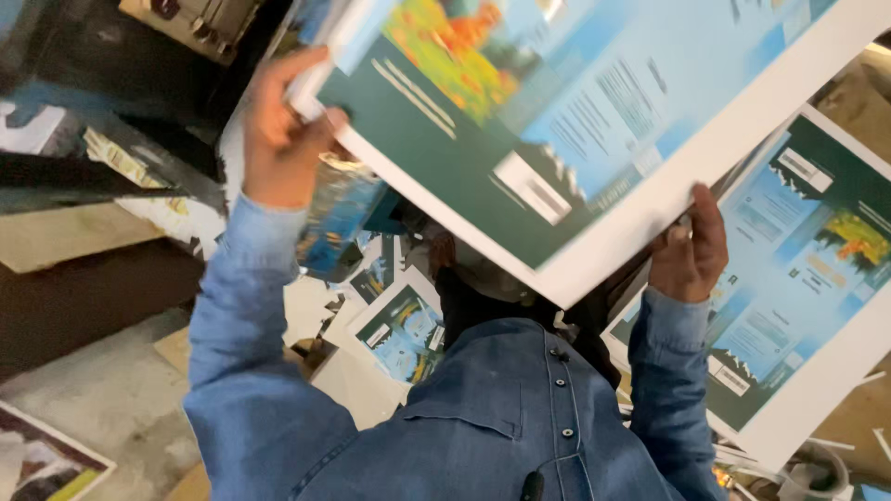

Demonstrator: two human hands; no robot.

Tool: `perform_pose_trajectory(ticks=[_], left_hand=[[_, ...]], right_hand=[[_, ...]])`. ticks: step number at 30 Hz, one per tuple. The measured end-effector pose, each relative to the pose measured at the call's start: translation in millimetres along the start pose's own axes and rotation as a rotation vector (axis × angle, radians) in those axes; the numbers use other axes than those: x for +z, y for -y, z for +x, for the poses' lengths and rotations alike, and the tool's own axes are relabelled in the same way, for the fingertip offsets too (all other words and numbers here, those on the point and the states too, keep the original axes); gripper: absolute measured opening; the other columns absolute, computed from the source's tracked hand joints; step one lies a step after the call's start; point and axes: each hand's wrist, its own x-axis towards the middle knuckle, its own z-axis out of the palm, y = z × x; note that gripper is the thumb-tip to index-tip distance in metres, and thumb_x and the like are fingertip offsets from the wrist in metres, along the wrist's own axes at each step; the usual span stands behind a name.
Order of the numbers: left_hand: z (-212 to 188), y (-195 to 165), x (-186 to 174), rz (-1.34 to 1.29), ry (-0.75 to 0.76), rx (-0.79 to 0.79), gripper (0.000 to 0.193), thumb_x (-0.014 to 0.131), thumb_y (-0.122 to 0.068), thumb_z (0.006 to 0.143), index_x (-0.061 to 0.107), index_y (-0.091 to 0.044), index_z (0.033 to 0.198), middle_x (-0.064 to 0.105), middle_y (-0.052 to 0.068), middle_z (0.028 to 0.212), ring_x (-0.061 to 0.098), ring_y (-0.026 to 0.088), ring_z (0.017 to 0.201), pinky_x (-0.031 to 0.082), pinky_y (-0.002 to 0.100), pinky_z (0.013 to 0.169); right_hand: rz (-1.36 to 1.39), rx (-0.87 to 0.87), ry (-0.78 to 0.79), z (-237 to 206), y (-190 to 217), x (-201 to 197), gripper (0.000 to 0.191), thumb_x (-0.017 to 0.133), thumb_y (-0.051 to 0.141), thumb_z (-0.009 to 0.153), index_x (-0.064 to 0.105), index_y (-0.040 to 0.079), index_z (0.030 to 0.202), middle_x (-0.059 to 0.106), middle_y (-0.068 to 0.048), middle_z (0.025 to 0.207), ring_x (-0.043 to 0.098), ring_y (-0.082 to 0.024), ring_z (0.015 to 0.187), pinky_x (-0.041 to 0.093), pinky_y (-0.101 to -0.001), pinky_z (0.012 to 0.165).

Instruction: The person repeatedly feeds large printed sheets into a manual paper cutter, aligns them, and pulls the lever to trim the edges. The trimmed sheets are stacked on the side, and the process is repeated for multiple sheets.

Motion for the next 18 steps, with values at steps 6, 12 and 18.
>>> perform_pose_trajectory(ticks=[6, 12, 18], left_hand=[[63, 106, -133, 0.037, -0.276, -0.038, 0.044, 0.071, 0.000, 0.109, 0.050, -0.006, 0.147, 0.074, 0.016, 0.114, 0.076, 0.025, 0.090, 0.068, 0.038, 0.073], [58, 195, -135, 0.293, -0.704, -0.576, 0.042, 0.094, -0.005, 0.077, 0.070, 0.000, 0.111, 0.072, 0.012, 0.085, 0.069, 0.017, 0.058, 0.059, 0.031, 0.045], [60, 199, -173, 0.322, -0.927, -0.727, 0.040, 0.091, -0.008, 0.076, 0.074, 0.002, 0.111, 0.079, 0.016, 0.088, 0.076, 0.021, 0.063, 0.062, 0.033, 0.052]], right_hand=[[-0.373, 0.107, 0.294, 93, -23, 113, 0.060, 0.062, 0.013, 0.111, 0.035, -0.006, 0.161, 0.056, -0.021, 0.142, 0.074, -0.033, 0.114, 0.063, -0.0413, 0.088], [-0.472, 0.288, 0.406, 89, -55, 124, 0.068, 0.062, 0.012, 0.105, 0.026, -0.003, 0.160, 0.050, -0.022, 0.145, 0.069, -0.031, 0.110, 0.065, -0.0385, 0.086], [-0.620, 0.291, 0.164, -7, -25, 1, 0.050, 0.060, 0.013, 0.109, 0.046, -0.003, 0.155, 0.063, -0.018, 0.136, 0.070, -0.028, 0.111, 0.061, -0.0360, 0.090]])
